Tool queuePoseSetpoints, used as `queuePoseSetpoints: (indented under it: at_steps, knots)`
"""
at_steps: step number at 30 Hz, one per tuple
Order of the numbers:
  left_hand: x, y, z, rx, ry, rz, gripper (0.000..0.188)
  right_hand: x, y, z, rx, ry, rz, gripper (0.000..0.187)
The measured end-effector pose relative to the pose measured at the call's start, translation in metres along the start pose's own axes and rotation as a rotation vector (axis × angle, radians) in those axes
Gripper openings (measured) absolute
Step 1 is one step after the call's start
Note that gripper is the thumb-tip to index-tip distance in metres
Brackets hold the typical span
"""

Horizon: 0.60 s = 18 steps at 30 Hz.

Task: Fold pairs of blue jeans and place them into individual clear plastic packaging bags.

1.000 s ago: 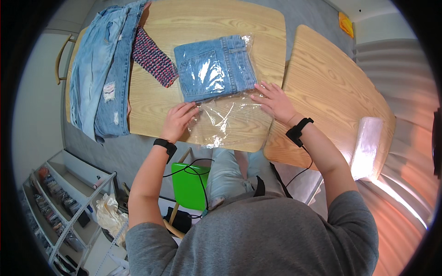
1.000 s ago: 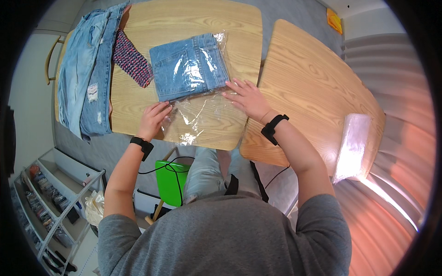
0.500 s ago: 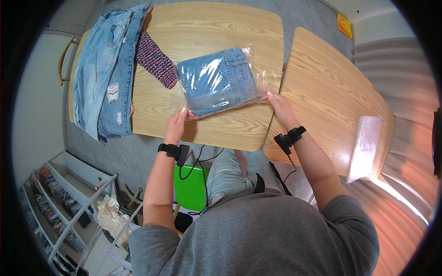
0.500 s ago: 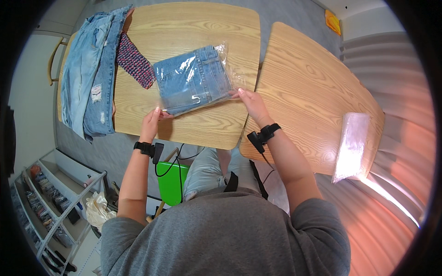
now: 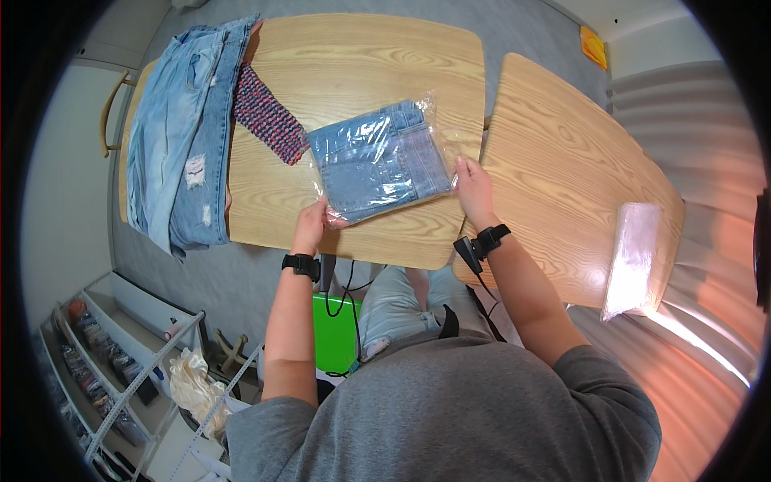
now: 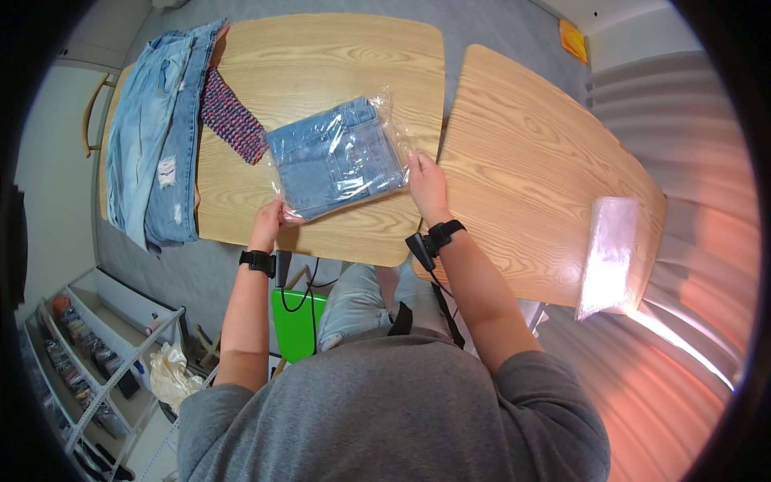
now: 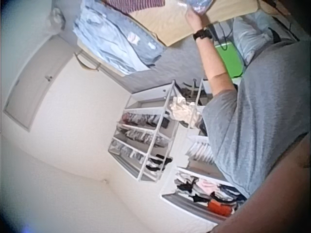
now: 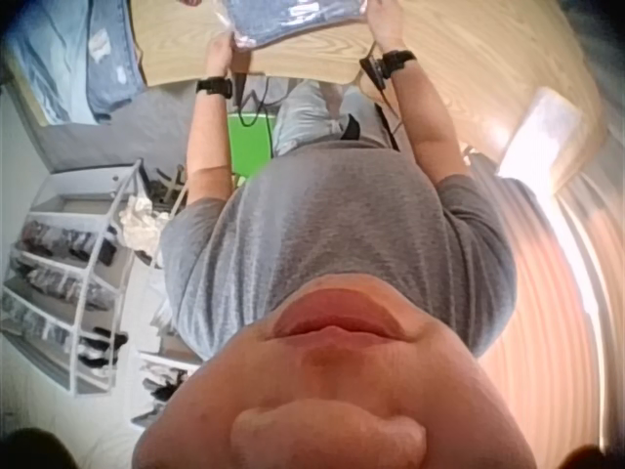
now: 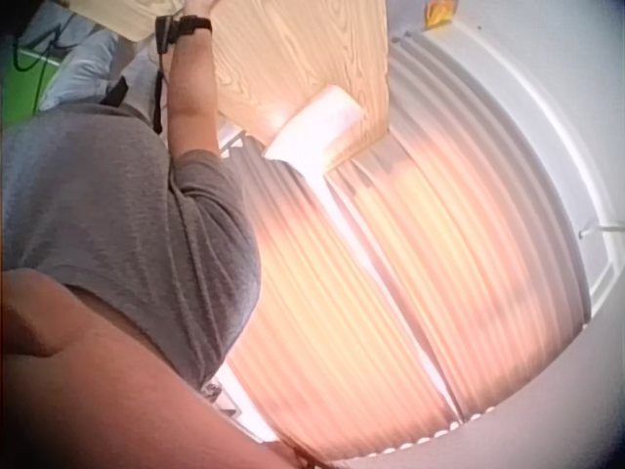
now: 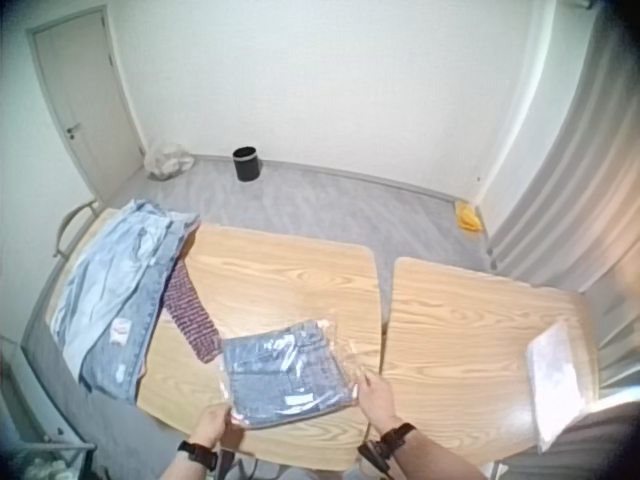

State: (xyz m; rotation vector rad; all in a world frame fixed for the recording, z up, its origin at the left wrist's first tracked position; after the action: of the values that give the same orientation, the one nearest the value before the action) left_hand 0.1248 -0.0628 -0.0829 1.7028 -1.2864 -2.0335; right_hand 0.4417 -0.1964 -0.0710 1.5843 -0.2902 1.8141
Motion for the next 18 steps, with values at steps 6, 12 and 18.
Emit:
queuePoseSetpoints:
  at_steps: [6,12,18]
  knots:
    - [0.001,-0.005,0.002,-0.029,-0.043,0.066,0.042,-0.003,-0.011,0.002,-0.195,0.144,-0.221,0.034]
    - [0.003,-0.006,0.001,-0.08,-0.079,0.1,0.043,0.04,0.03,-0.022,-0.291,0.403,0.407,0.021]
    - [0.01,0.001,-0.001,-0.147,0.021,-0.019,0.041,0.057,0.043,-0.108,0.131,1.006,0.783,0.044]
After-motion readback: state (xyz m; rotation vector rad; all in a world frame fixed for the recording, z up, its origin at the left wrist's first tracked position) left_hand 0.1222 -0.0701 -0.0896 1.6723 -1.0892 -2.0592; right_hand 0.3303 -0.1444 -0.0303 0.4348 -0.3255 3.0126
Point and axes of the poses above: each hand's wrist, its own y-axis away from the middle knuckle, its own z-axis out of the back of the hand, x = y × z, the point moved 2 cm from there along -y, towards the middle knuckle, and after that the axes turned 5 degrees about z, right-handed, at the moved point
